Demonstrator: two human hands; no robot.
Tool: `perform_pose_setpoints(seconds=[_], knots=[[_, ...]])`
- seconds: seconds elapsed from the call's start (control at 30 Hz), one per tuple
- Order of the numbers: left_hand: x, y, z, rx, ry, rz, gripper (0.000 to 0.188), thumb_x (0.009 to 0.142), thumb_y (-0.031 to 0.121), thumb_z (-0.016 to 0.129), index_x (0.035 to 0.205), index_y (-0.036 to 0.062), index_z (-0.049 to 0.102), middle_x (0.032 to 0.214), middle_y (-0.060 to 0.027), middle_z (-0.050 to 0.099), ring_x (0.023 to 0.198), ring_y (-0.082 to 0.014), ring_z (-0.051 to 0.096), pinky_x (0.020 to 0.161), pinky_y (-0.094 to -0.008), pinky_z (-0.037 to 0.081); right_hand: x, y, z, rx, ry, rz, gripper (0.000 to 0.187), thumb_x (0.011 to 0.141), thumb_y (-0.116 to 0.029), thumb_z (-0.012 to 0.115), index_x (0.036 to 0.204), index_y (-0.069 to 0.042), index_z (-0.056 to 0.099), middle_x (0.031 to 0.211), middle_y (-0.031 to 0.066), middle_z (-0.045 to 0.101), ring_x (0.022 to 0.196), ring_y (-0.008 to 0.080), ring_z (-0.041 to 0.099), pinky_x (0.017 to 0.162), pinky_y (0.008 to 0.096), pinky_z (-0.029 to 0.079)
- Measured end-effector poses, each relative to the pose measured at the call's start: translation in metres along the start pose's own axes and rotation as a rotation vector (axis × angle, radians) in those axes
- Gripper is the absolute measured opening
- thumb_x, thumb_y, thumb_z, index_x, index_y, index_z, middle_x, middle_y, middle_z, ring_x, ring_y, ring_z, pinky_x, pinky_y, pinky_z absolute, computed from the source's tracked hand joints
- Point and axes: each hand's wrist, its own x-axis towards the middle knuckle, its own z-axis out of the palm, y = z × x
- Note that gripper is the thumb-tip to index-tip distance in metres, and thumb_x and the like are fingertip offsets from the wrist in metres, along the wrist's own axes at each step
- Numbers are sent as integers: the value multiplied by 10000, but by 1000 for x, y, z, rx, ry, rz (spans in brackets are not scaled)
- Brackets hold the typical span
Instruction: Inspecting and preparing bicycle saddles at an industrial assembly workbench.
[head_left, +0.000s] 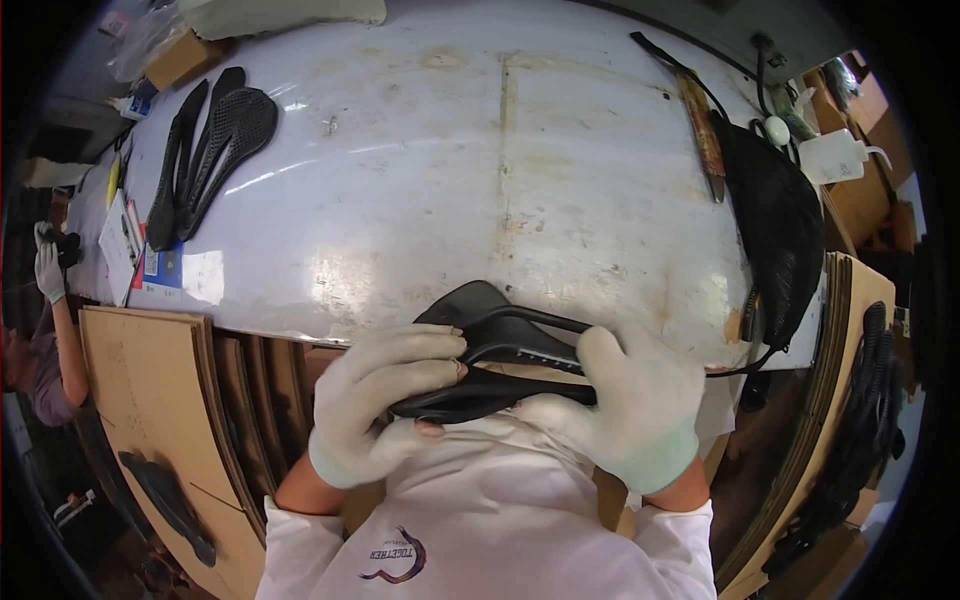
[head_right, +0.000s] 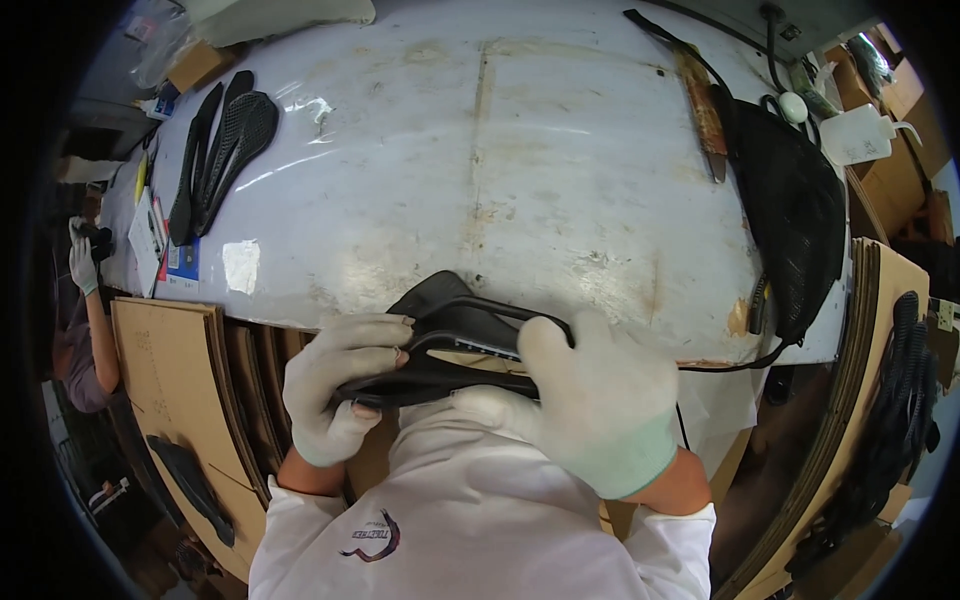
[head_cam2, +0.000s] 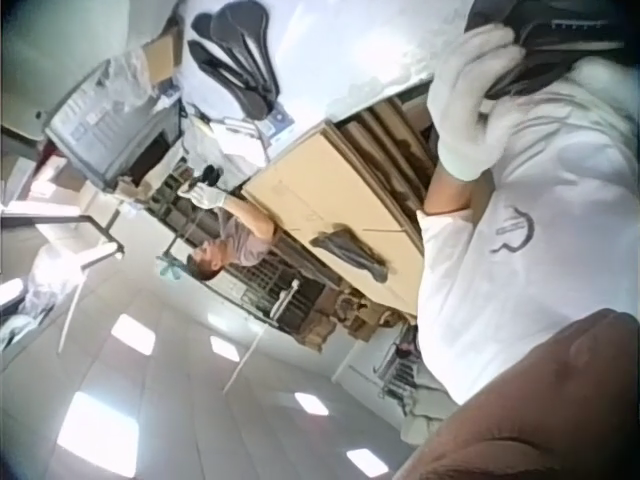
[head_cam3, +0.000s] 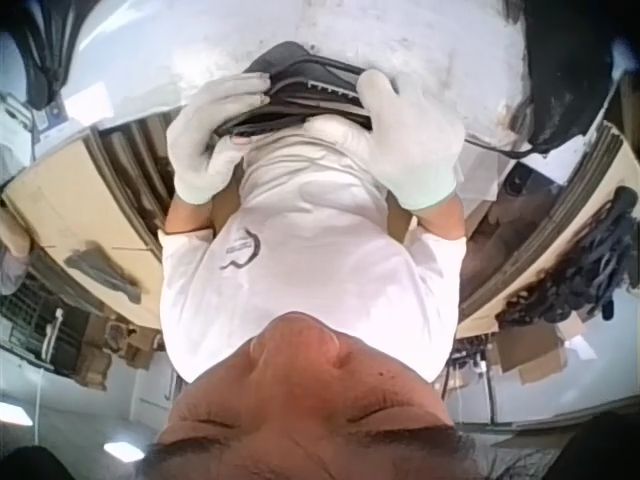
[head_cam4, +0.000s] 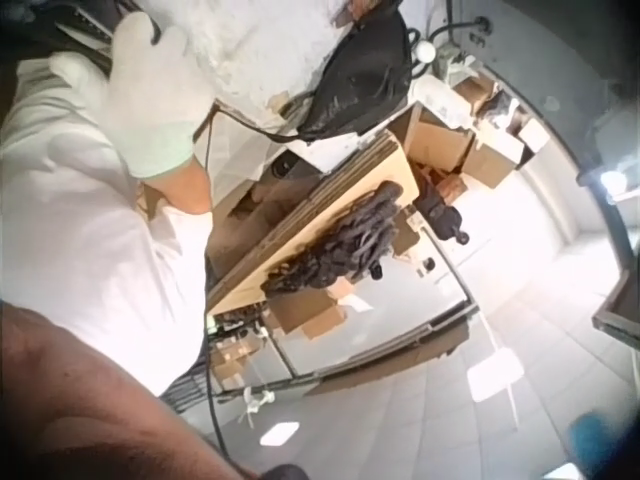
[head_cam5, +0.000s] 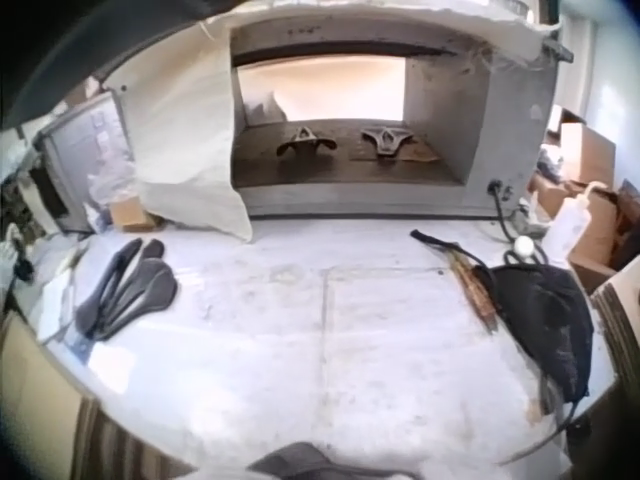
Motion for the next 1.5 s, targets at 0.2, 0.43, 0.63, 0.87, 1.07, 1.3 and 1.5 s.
perform_pose_setpoints(seconds=[0.2,0.43,0.63,0.87,1.07,1.3,1.5], knots=[[-6,16,7,-243,152,-214,283,753,0,741,1032,-44,751,1192,-201,744,1266,-416,646,1093,-500,493,-1,-21,-7,-127,8,79,689,696,-803,743,748,-135,585,701,59,491,524,239,528,457,364,399],[-10,12,11,-307,204,-201,244,722,-16,725,964,-44,732,1069,-186,751,1137,-381,678,1043,-500,520,2,-32,-14,-186,-36,98,736,680,-808,757,806,-101,596,730,61,522,551,246,539,487,375,420],[-14,6,5,-428,193,-216,226,721,-11,731,944,-49,722,1009,-191,747,1056,-377,699,1002,-489,540,4,-38,-18,-221,-90,118,767,659,-802,781,862,-73,655,794,81,590,590,275,600,523,387,465],[-7,7,0,-226,146,-126,352,680,52,890,982,-69,757,1078,-218,753,1117,-394,720,985,-469,567,9,-41,-19,-250,-74,117,762,678,-824,756,845,-91,635,741,60,553,560,234,569,504,365,456],[-7,22,7,-158,213,-222,272,698,16,857,937,-44,742,1128,-236,758,1100,-352,737,966,-425,572,8,-42,-14,-251,0,84,684,718,-815,710,806,-143,613,683,31,465,500,191,475,433,360,340],[-12,23,2,-208,199,-336,229,723,19,775,939,-49,740,1159,-276,750,1014,-309,747,907,-353,568,9,-40,-12,-210,-8,41,682,756,-790,702,864,-119,637,680,32,457,510,203,465,475,376,375],[-9,10,2,-415,118,-234,385,701,116,864,1027,-47,740,1232,-293,722,1072,-327,737,955,-393,557,9,-39,-22,-203,-1,68,664,758,-768,715,871,-120,625,689,27,460,533,200,496,483,376,393]])
